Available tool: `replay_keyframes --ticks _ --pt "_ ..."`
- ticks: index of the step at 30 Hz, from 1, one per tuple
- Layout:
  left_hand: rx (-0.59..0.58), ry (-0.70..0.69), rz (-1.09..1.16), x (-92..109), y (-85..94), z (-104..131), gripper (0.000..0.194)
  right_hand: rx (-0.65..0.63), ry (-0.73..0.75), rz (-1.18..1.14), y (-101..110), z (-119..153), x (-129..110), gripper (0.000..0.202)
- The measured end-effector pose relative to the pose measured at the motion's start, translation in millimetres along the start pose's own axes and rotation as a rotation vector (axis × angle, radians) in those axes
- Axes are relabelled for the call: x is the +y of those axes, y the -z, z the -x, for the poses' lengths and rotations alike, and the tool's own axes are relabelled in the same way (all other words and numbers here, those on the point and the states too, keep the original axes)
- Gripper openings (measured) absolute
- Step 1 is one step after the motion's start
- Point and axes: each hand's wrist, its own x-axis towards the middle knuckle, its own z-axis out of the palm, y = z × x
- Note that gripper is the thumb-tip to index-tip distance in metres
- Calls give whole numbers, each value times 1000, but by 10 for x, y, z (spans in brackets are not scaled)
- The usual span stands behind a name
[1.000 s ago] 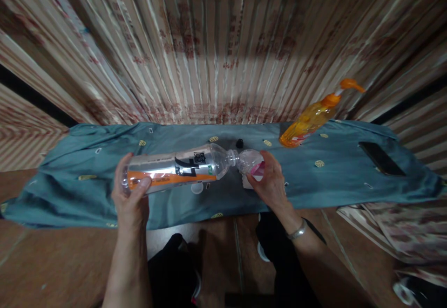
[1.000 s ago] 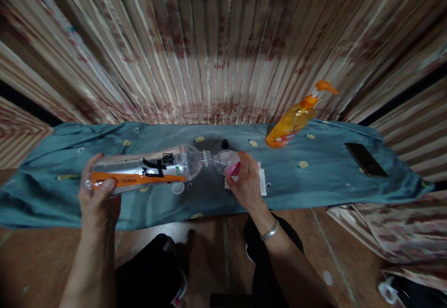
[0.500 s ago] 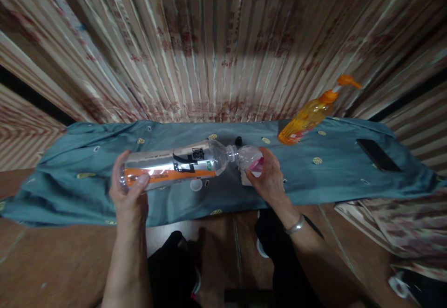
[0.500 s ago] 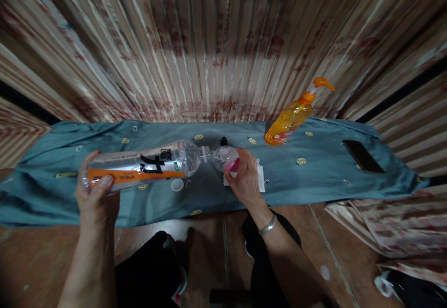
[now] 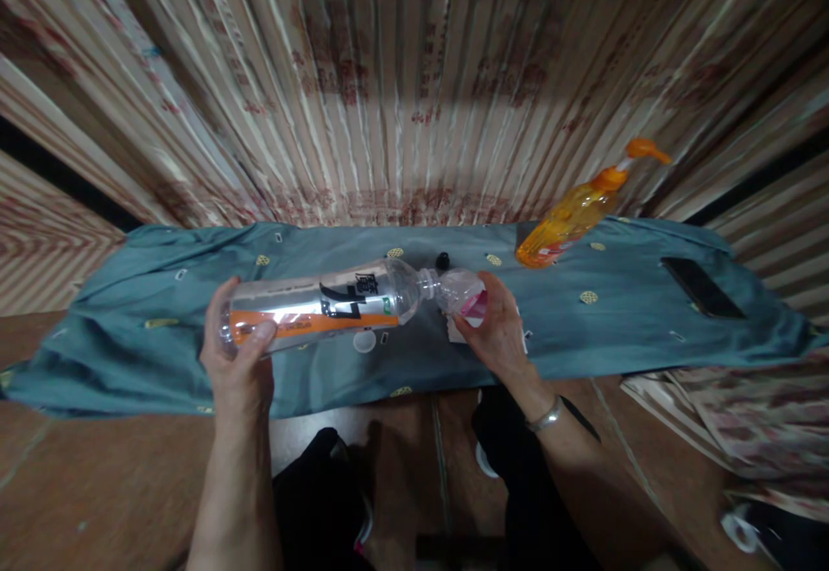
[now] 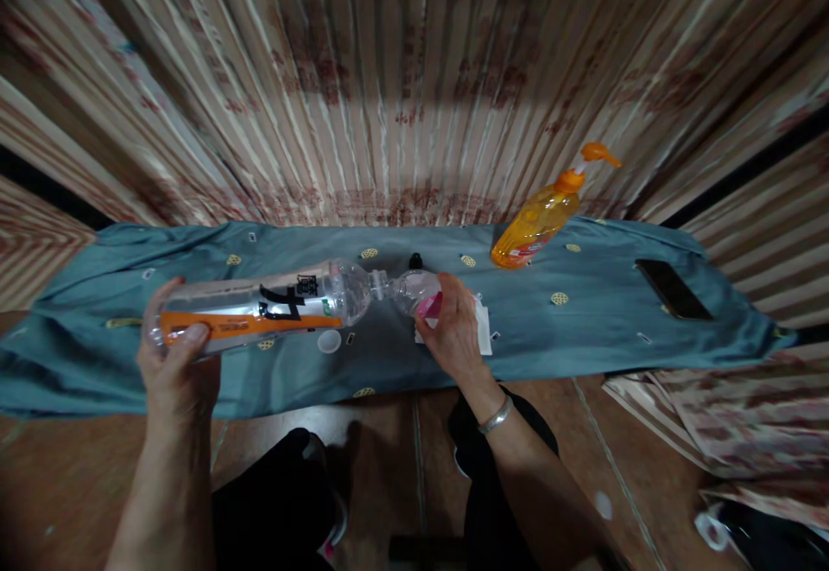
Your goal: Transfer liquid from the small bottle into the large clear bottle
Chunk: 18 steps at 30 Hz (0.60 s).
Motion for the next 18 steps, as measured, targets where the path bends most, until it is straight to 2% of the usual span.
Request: replay_keyframes --ticks 1,3,10,18 --pt "14 73 74 16 -9 0 76 -3 -3 -6 -2 4 5 70" --pt "29 132 138 48 -31 0 77 -6 -9 -19 -6 10 14 70" --pt "24 115 137 88 -82 -1 75 -5 -13 -26 11 15 38 71" --pt "22 136 144 71 -50 -13 76 -12 -38 -14 14 18 25 70"
